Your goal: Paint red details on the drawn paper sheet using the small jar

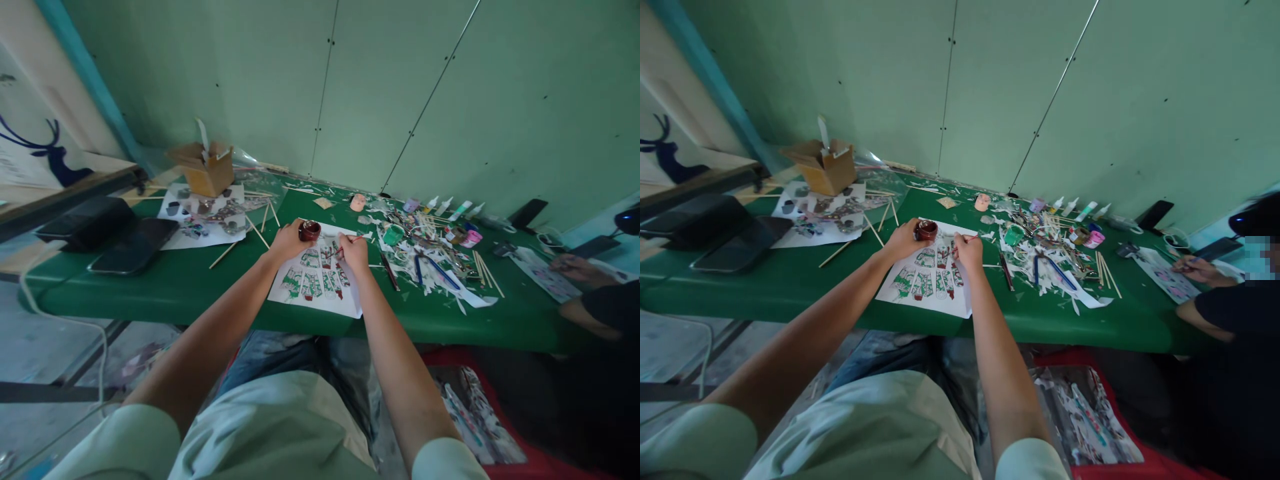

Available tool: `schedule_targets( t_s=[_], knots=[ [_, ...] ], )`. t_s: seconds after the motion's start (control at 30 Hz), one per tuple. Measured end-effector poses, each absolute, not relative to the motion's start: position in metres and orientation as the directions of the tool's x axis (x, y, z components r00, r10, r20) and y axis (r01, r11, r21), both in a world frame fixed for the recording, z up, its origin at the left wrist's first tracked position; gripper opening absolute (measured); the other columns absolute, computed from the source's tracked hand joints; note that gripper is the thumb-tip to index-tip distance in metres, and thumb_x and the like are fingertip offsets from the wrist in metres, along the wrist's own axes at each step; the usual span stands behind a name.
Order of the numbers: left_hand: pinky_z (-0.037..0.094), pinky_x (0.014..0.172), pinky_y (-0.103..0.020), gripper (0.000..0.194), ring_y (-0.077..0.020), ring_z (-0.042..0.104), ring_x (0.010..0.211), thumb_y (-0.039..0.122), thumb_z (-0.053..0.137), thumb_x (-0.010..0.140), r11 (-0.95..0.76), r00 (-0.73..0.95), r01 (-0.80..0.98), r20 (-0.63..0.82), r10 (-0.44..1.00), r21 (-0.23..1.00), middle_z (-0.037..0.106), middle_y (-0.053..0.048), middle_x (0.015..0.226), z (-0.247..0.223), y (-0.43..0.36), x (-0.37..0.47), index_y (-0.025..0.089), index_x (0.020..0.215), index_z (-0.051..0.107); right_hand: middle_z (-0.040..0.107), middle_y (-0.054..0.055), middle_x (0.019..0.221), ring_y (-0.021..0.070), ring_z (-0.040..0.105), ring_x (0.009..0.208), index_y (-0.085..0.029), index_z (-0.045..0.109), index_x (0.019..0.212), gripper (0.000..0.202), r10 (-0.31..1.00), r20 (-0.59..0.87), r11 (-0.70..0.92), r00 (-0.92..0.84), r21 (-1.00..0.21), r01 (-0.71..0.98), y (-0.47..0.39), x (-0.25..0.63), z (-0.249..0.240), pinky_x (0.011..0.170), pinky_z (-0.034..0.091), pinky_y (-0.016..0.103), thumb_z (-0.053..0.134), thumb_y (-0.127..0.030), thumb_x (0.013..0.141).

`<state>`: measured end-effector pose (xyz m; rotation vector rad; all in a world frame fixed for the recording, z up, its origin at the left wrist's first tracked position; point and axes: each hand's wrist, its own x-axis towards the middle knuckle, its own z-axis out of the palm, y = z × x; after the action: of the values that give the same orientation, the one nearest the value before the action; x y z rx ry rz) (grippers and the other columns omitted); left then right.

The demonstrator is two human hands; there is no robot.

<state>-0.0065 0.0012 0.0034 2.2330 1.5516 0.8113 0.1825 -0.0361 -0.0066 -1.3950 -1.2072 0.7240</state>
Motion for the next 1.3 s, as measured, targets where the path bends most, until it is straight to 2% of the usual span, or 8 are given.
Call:
schedule_targets(
  t_s=[0.13, 0.53, 0.67, 0.83, 0.97, 1.13, 1.3],
  knots=[
    [0.042, 0.079, -0.038, 0.060, -0.0300, 0.056, 0.098, 0.047, 0.065, 0.064, -0.379, 0.260, 0.756, 0.287, 0.922, 0.534, 0.060, -0.011, 0.106, 0.0036, 0.0010, -0.0064, 0.019, 0.113, 0.046, 0.044, -0.004, 0.031, 0.0110, 0.042, 0.026, -0.021, 0.047, 0.046, 0.037, 0.934, 0.174, 0.104, 0.311, -0.968, 0.228, -0.0367, 0.1820, -0.0060, 0.031, 0.035, 0.022, 0.054, -0.043, 0.075],
    [0.042, 0.081, -0.038, 0.059, -0.0297, 0.056, 0.100, 0.045, 0.066, 0.063, -0.367, 0.251, 0.757, 0.277, 0.927, 0.541, 0.060, -0.011, 0.107, 0.0041, 0.0002, -0.0063, 0.021, 0.113, 0.046, 0.043, -0.004, 0.029, 0.0114, 0.044, 0.027, -0.021, 0.046, 0.045, 0.038, 0.936, 0.204, 0.122, 0.286, -0.952, 0.280, -0.0359, 0.1827, -0.0071, 0.034, 0.036, 0.022, 0.053, -0.042, 0.076],
    [0.042, 0.080, -0.039, 0.060, -0.0308, 0.056, 0.099, 0.046, 0.066, 0.063, -0.373, 0.256, 0.759, 0.282, 0.925, 0.534, 0.060, -0.011, 0.106, 0.0041, 0.0006, -0.0061, 0.020, 0.114, 0.046, 0.044, -0.004, 0.031, 0.0116, 0.044, 0.027, -0.021, 0.045, 0.045, 0.038, 0.933, 0.173, 0.102, 0.317, -0.969, 0.226, -0.0361, 0.1822, -0.0065, 0.032, 0.035, 0.023, 0.053, -0.042, 0.076],
    [0.042, 0.080, -0.040, 0.061, -0.0311, 0.056, 0.099, 0.046, 0.066, 0.063, -0.377, 0.258, 0.759, 0.286, 0.923, 0.531, 0.060, -0.012, 0.106, 0.0037, 0.0006, -0.0060, 0.019, 0.115, 0.046, 0.043, -0.004, 0.029, 0.0111, 0.044, 0.026, -0.020, 0.047, 0.044, 0.038, 0.933, 0.208, 0.124, 0.293, -0.952, 0.280, -0.0376, 0.1817, -0.0050, 0.033, 0.035, 0.022, 0.053, -0.039, 0.076],
    [0.042, 0.081, -0.040, 0.061, -0.0310, 0.056, 0.100, 0.046, 0.066, 0.063, -0.369, 0.255, 0.758, 0.276, 0.926, 0.537, 0.060, -0.012, 0.107, 0.0045, -0.0001, -0.0061, 0.019, 0.115, 0.046, 0.044, -0.004, 0.030, 0.0112, 0.044, 0.026, -0.021, 0.047, 0.045, 0.037, 0.933, 0.181, 0.109, 0.312, -0.966, 0.233, -0.0372, 0.1820, -0.0057, 0.032, 0.034, 0.022, 0.053, -0.040, 0.076],
    [0.041, 0.080, -0.039, 0.060, -0.0308, 0.055, 0.099, 0.045, 0.066, 0.063, -0.375, 0.264, 0.754, 0.274, 0.925, 0.540, 0.060, -0.012, 0.106, 0.0053, -0.0002, -0.0060, 0.018, 0.114, 0.046, 0.043, -0.004, 0.030, 0.0109, 0.044, 0.027, -0.020, 0.047, 0.045, 0.037, 0.934, 0.207, 0.128, 0.292, -0.955, 0.268, -0.0357, 0.1832, -0.0077, 0.034, 0.036, 0.022, 0.053, -0.040, 0.076],
    [0.041, 0.080, -0.038, 0.060, -0.0298, 0.055, 0.100, 0.046, 0.064, 0.064, -0.361, 0.259, 0.763, 0.258, 0.931, 0.537, 0.060, -0.011, 0.108, 0.0059, -0.0008, -0.0059, 0.019, 0.114, 0.045, 0.043, -0.004, 0.031, 0.0111, 0.044, 0.028, -0.021, 0.045, 0.047, 0.036, 0.936, 0.162, 0.088, 0.313, -0.968, 0.236, -0.0351, 0.1834, -0.0080, 0.035, 0.037, 0.022, 0.052, -0.042, 0.076]
  ],
)
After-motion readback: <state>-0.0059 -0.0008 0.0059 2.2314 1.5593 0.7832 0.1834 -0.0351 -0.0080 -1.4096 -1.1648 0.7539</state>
